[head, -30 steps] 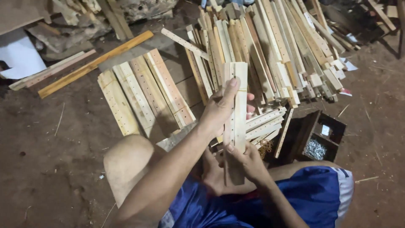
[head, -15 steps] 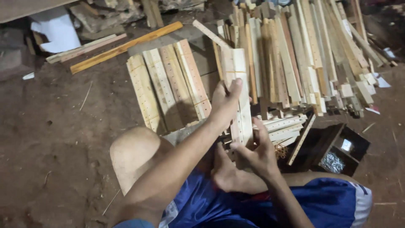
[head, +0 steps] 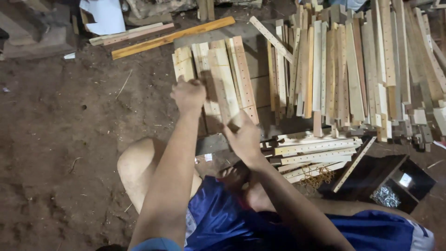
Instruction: Organizing and bundling thin wooden slats by hand on a workshop floor.
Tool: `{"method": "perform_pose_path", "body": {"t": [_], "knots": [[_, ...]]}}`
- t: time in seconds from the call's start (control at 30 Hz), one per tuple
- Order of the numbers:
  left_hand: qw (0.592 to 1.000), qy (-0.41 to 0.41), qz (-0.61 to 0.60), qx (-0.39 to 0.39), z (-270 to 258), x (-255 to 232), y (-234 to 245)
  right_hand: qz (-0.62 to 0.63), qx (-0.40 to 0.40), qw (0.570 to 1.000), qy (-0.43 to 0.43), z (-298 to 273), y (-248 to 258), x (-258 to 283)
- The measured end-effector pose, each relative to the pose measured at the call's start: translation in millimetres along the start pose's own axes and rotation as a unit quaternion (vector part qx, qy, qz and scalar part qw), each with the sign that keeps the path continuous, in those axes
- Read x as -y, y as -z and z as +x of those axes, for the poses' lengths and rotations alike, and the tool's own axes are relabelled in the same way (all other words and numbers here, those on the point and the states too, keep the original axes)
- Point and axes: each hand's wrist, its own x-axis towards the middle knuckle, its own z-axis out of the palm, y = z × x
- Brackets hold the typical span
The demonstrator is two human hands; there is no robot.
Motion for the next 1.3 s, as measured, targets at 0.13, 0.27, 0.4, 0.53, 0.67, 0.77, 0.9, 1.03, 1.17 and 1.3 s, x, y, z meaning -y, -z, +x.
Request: {"method": "perform_pose_path", "body": {"t": [0.13,0.27,0.4,0.53,0.67,0.77,0.9,1.03,1.17,1.3], "knots": [[0.999,0.038,0.007,0.01,52.1,53.9,-48.0,-0.045,0.089,0.994,-0.04,32.5,-32.4,15.2],[0.998,-0.01,-0.013,0.069,29.3,42.4,-24.7,-0.17,0.043,0.984,0.032,56.0,-85.1,-5.1],[0.996,-0.008,0.017,0.086,6.5,21.6,-3.5,-0.199,0.056,0.978,0.023,39.7,-52.0,54.2],[0.997,-0.007,0.015,0.073,8.9,21.0,-14.6,-0.238,-0.027,0.966,0.093,40.5,-64.6,34.7],[0.994,0.044,0.018,0.093,9.9,9.0,-14.2,-0.224,-0.033,0.969,0.101,56.8,-103.3,2.0],[0.993,0.068,0.033,0.093,9.0,4.3,-11.9,-0.231,-0.039,0.967,0.103,55.1,-105.0,0.2],[0.993,0.03,0.065,0.091,-9.2,-18.7,7.9,-0.201,-0.001,0.974,0.106,45.7,-79.0,14.4],[0.997,-0.045,0.032,0.061,-20.0,-34.6,-5.3,-0.17,-0.002,0.973,0.159,47.3,-59.5,-4.2],[0.98,-0.136,-0.125,0.077,-60.7,-68.7,5.2,-0.037,-0.074,0.996,0.024,47.9,-13.7,-6.8],[0.974,-0.153,-0.138,0.092,-77.5,-81.2,-19.4,0.047,-0.168,0.985,0.012,44.0,38.4,-3.0]]}}
